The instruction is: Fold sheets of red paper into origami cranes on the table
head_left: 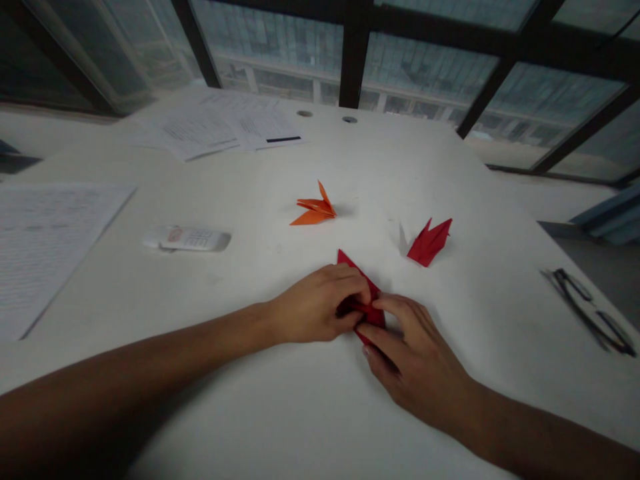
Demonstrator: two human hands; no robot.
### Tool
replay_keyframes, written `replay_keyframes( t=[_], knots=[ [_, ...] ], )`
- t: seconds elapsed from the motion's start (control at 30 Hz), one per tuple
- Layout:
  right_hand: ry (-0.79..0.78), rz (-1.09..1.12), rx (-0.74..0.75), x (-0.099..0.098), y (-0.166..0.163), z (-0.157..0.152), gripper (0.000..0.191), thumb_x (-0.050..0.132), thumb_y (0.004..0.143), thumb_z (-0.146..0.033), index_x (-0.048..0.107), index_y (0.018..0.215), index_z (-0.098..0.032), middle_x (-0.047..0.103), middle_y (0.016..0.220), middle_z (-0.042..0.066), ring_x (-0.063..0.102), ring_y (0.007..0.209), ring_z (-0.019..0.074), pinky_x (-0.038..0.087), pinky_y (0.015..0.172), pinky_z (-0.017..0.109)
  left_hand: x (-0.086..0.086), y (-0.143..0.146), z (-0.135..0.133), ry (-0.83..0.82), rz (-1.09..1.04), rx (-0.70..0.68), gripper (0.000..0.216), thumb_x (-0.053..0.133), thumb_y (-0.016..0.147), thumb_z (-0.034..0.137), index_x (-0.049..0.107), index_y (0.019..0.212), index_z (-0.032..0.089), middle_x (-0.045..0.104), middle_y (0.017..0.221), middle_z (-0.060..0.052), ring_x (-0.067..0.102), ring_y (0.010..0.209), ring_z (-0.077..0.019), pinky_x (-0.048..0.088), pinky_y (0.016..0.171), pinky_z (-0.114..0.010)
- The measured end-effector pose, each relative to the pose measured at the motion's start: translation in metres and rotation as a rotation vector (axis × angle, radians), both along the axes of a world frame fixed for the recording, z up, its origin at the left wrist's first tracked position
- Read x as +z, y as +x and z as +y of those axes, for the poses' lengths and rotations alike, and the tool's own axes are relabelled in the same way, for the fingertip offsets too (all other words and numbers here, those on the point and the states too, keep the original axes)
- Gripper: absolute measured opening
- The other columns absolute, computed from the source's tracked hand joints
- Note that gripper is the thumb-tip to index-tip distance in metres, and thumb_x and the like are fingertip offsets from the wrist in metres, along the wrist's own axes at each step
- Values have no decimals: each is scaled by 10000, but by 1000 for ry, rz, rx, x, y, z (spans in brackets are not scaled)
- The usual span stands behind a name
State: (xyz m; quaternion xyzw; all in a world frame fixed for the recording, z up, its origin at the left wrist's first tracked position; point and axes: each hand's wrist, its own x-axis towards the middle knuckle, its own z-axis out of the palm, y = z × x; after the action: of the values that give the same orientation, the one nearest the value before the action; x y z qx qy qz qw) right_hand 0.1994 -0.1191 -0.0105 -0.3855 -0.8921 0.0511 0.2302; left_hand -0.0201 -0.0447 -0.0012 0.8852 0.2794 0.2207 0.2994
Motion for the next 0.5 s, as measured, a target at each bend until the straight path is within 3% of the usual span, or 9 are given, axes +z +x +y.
replay_keyframes(
  t=[0.13, 0.23, 0.33, 0.5],
  knots=[
    [78, 65, -34, -1, 1, 0, 199, 667, 895, -173, 691, 1091, -197, 629, 1273, 156, 585, 1233, 325, 460, 1104, 592, 2, -2, 1, 58, 26, -74, 110, 689, 829, 174, 647, 930, 186, 679, 946, -54, 614, 904, -211, 471, 870, -356],
    [14, 70, 2, -3, 3, 2, 233, 661, 896, -184, 652, 1128, -166, 684, 1239, 140, 608, 1235, 294, 434, 1150, 556, 5, -5, 5, 14, 34, -120, 71, 657, 879, 166, 665, 946, 190, 692, 968, -59, 622, 939, -210, 471, 922, -359],
    [-29, 6, 15, -4, 4, 4, 329, 650, 913, -206, 636, 1237, -148, 715, 1246, 127, 623, 1238, 296, 427, 1158, 556, 8, -9, 11, -80, 28, -139, 173, 581, 933, 95, 674, 1031, 203, 711, 1054, -56, 630, 1008, -195, 473, 954, -336],
    [29, -24, 28, -2, 4, 5, 291, 632, 938, -209, 661, 1222, -150, 743, 1242, 121, 650, 1223, 290, 434, 1154, 542, 14, -14, 19, -145, 32, -188, 328, 564, 916, 36, 658, 1168, 223, 702, 1171, -79, 615, 1123, -227, 466, 1035, -398]
  ],
)
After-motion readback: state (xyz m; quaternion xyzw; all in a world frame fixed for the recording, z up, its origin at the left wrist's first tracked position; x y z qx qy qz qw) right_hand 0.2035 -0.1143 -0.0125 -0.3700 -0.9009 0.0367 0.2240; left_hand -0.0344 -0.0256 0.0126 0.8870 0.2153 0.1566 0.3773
